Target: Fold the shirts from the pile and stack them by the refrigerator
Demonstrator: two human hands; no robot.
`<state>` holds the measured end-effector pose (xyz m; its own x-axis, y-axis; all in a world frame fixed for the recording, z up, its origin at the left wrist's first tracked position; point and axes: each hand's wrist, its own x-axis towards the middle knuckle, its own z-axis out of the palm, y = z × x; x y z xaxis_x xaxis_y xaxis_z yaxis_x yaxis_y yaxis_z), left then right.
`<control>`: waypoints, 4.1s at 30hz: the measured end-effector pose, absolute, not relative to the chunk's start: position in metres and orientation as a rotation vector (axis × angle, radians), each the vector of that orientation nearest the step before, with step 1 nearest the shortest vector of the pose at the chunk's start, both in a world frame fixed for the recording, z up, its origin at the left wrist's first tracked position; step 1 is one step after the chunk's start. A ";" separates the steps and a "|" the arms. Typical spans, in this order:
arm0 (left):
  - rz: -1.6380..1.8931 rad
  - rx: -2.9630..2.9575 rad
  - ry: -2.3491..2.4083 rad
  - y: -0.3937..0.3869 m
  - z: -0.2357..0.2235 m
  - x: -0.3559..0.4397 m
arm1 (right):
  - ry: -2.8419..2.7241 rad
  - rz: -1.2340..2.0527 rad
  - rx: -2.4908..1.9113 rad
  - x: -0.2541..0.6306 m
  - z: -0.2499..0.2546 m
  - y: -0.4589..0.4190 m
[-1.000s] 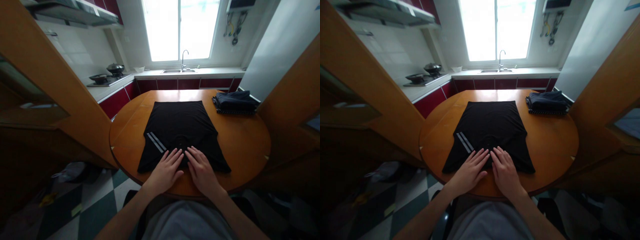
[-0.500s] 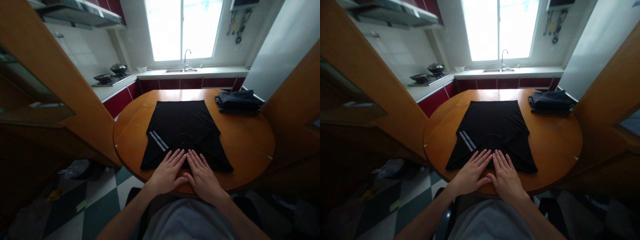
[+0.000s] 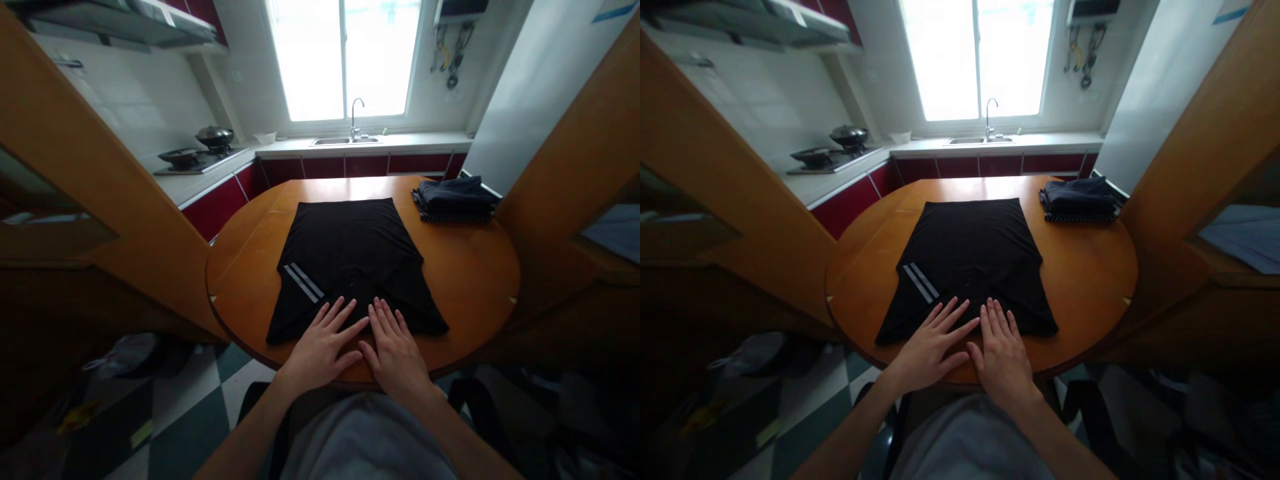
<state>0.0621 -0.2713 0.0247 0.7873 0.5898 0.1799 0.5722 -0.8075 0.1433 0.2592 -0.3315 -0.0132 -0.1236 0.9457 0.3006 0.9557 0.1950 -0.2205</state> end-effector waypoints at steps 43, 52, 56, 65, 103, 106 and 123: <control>0.341 2.844 1.570 -0.299 0.000 0.032 | -2.242 -0.016 -1.575 0.279 -0.011 -0.304; 0.389 2.808 1.615 -0.324 -0.010 0.001 | -2.232 -0.001 -1.591 0.278 -0.006 -0.306; 0.510 2.742 1.670 -0.330 -0.007 0.008 | -2.224 0.005 -1.577 0.278 -0.006 -0.305; 0.560 2.806 1.132 -0.281 0.028 0.075 | -2.188 -0.022 -1.476 0.274 0.007 -0.322; 0.364 2.902 1.168 -0.266 0.015 0.093 | -2.176 -0.003 -1.427 0.283 0.003 -0.319; 0.361 2.902 1.175 -0.265 0.013 0.091 | -2.277 0.028 -1.439 0.282 0.000 -0.307; 0.484 2.820 1.139 -0.264 0.013 0.090 | -2.240 0.103 -1.458 0.282 -0.003 -0.307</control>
